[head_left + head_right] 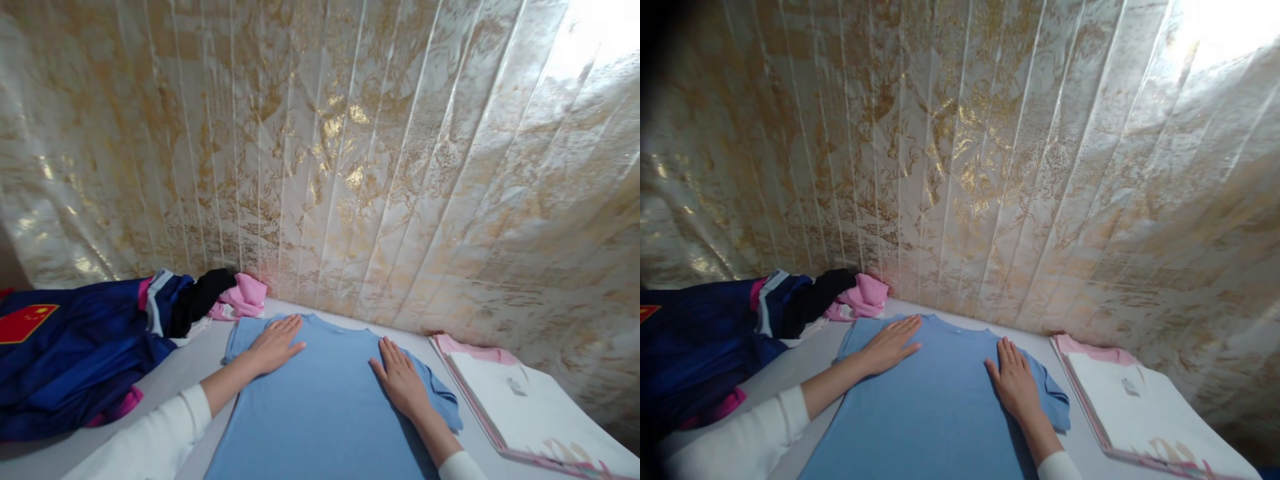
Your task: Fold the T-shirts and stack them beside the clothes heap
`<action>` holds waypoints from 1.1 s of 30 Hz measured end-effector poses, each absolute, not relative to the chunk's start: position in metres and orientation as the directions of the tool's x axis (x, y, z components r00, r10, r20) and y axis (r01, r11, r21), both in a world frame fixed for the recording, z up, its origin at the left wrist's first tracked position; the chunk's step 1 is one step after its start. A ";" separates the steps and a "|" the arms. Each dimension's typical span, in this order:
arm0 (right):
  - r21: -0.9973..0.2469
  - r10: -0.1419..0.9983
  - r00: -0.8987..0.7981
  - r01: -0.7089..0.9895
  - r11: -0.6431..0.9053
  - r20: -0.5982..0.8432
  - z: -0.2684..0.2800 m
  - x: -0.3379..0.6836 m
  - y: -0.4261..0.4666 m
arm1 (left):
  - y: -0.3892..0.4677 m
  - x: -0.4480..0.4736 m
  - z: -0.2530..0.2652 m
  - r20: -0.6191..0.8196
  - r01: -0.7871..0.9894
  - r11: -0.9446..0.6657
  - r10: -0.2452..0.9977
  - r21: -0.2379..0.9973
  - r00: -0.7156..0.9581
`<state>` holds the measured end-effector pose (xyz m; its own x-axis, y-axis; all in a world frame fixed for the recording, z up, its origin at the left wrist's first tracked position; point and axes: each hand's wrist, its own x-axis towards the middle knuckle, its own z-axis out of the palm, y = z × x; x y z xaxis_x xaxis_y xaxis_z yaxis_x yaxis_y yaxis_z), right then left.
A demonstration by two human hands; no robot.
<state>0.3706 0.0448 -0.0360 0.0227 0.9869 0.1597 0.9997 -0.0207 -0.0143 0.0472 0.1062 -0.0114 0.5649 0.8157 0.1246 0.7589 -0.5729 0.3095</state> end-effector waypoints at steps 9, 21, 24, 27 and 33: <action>-0.045 0.984 0.019 0.999 -0.011 0.180 -0.039 0.370 0.045 | 0.097 0.062 -0.009 0.150 0.768 -0.553 0.831 0.322 0.535; -0.198 0.977 -0.074 0.974 0.115 0.200 0.012 0.302 0.072 | 0.111 0.053 -0.014 0.241 0.799 -0.483 0.874 0.357 0.421; -0.266 0.945 -0.204 0.925 0.271 0.255 0.016 0.250 0.100 | 0.112 0.052 -0.012 0.296 0.800 -0.478 0.873 0.363 0.387; -0.313 0.936 -0.210 0.902 0.297 0.283 0.007 0.212 0.117 | 0.113 0.047 -0.011 0.301 0.806 -0.488 0.866 0.336 0.399; -0.266 0.946 -0.212 0.923 0.276 0.247 -0.020 0.202 0.112 | 0.117 0.044 -0.017 0.246 0.840 -0.480 0.872 0.252 0.424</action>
